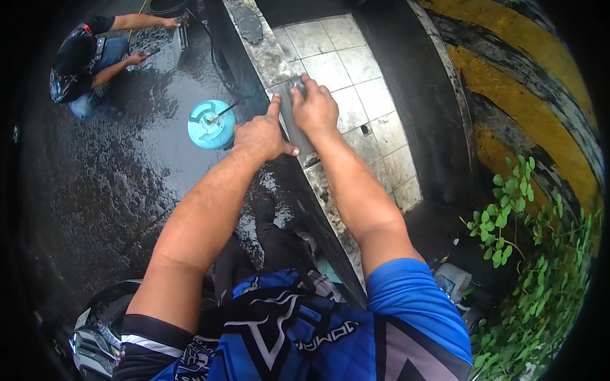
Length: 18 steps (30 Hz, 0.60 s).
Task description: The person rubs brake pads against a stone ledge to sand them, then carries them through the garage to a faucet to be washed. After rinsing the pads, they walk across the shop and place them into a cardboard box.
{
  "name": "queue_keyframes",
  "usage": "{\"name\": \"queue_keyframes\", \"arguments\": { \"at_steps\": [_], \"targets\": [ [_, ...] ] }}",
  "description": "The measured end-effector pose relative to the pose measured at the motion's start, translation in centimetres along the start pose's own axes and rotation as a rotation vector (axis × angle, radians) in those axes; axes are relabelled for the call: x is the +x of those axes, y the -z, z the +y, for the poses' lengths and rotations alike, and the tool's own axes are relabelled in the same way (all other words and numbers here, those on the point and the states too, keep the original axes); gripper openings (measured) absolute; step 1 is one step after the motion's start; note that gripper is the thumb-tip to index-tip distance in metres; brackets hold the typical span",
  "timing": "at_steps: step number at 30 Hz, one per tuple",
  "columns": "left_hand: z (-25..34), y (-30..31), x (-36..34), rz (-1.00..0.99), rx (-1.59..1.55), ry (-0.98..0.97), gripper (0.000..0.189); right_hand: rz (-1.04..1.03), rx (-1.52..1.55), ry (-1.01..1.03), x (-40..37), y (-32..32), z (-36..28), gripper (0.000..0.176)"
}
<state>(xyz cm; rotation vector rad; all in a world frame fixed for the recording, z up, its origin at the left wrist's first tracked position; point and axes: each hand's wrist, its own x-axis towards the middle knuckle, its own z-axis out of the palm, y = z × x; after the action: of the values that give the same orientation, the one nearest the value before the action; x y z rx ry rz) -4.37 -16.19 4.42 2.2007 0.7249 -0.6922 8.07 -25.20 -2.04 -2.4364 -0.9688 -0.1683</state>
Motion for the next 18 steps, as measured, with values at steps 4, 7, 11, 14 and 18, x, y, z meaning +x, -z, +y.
{"name": "queue_keyframes", "arguments": {
  "at_steps": [4, 7, 11, 14, 18],
  "targets": [
    [0.2, 0.6, 0.0, 0.002, 0.025, 0.010, 0.119, -0.037, 0.034, -0.002, -5.9, 2.0, 1.4, 0.042],
    [0.1, 0.3, 0.3, 0.006, 0.019, 0.004, 0.119, -0.049, -0.004, 0.019, -3.6, 1.3, 1.2, 0.045],
    [0.1, -0.1, 0.1, 0.003, 0.013, 0.008, 0.120, -0.031, -0.045, 0.005, -2.9, 1.1, 0.5, 0.044],
    [0.3, 0.4, 0.2, 0.003, 0.014, 0.021, 0.119, -0.084, 0.034, 0.094, -6.9, 2.4, 2.1, 0.043],
    [0.1, -0.3, 0.7, 0.012, 0.012, 0.008, 0.123, -0.016, -0.082, 0.103, 0.1, 0.2, -0.6, 0.045]
  ]
}}
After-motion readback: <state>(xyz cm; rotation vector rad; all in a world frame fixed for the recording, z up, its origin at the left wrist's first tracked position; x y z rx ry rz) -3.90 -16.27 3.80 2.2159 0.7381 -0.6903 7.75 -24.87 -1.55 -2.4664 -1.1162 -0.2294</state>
